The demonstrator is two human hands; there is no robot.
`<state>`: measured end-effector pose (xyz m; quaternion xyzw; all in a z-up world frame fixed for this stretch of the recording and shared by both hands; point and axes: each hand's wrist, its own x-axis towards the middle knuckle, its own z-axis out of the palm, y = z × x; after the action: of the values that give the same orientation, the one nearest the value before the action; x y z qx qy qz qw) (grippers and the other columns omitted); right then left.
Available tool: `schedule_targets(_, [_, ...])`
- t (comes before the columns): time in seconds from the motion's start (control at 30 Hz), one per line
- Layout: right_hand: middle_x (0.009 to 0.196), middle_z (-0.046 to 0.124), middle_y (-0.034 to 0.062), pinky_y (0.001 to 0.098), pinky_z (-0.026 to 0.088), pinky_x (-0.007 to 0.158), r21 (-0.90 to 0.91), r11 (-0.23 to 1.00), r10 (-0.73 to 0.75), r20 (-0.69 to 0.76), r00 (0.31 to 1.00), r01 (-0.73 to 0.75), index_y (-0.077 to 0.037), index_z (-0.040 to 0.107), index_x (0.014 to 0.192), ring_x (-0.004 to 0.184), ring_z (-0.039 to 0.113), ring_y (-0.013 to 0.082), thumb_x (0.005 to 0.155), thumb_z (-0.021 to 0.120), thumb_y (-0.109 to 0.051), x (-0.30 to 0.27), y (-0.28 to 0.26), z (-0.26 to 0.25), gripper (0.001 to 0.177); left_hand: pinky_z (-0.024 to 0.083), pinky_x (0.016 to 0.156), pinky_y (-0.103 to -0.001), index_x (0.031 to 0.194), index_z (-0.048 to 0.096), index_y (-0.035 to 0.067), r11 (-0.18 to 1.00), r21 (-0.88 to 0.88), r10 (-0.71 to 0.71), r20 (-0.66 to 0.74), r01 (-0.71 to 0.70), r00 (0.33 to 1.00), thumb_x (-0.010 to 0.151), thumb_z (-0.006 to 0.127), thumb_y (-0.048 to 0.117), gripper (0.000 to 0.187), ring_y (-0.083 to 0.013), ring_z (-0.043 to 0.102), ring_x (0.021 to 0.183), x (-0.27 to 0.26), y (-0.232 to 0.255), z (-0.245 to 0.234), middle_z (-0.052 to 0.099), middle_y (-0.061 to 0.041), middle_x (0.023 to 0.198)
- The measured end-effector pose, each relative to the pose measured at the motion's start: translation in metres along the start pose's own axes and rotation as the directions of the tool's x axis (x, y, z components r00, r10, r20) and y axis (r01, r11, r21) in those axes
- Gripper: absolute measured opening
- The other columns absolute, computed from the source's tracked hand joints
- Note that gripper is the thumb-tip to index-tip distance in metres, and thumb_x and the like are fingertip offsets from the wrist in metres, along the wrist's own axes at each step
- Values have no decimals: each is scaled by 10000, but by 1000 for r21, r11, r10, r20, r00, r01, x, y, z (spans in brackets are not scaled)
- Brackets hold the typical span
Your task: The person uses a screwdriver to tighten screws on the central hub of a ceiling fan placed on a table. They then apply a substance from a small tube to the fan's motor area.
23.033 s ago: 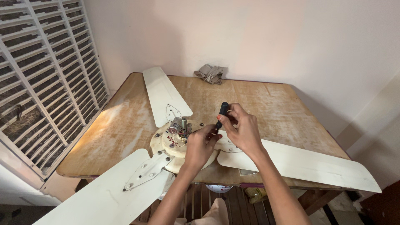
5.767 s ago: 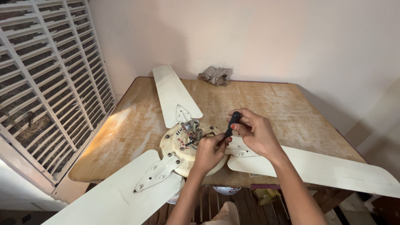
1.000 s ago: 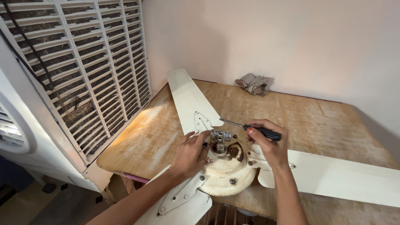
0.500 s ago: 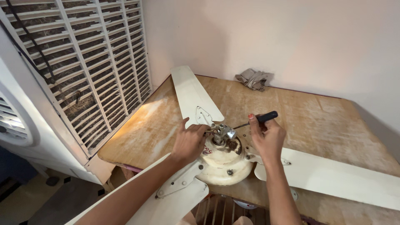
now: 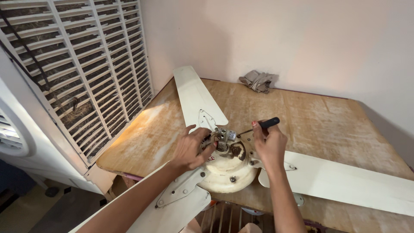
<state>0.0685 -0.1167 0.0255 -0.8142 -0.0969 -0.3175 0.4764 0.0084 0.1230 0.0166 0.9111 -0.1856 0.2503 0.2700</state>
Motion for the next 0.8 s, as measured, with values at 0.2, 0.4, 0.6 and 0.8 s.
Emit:
schedule_targets(0.2, [706, 722, 129, 357, 524, 617, 34, 997, 69, 56, 996, -71, 17, 721, 958, 620, 692, 209, 952, 727, -295, 3, 4, 2, 312, 170, 1237, -596, 1347, 455, -1, 999, 21, -40, 110, 38, 993, 887, 546, 516, 698, -397, 701, 1033, 5, 6, 0, 707, -305, 1053])
schedule_targets(0.4, [683, 703, 159, 383, 507, 609, -27, 998, 58, 49, 997, -57, 34, 712, 935, 587, 666, 258, 957, 726, -293, 0, 2, 1, 328, 185, 1219, -581, 1389, 475, 19, 997, 80, -10, 107, 1, 994, 881, 581, 559, 749, -420, 629, 1177, 4, 4, 2, 671, -299, 1186])
schedule_targets(0.6, [706, 710, 141, 366, 509, 594, 10, 1000, 21, 28, 999, -22, 27, 720, 954, 599, 670, 221, 951, 729, -275, 1, 3, 5, 302, 226, 1239, -548, 1474, 464, 82, 999, 37, 13, 121, -18, 993, 894, 574, 484, 714, -380, 617, 1227, 3, -6, 6, 643, -241, 1313])
schedule_targets(0.8, [657, 684, 113, 331, 492, 580, 47, 999, 14, 35, 999, -16, 24, 729, 966, 573, 615, 176, 954, 732, -283, -6, 1, 7, 307, 269, 1182, -559, 1543, 423, 102, 991, -1, 137, 96, -137, 986, 835, 594, 168, 731, -341, 559, 1312, 5, -22, 14, 625, -182, 1382])
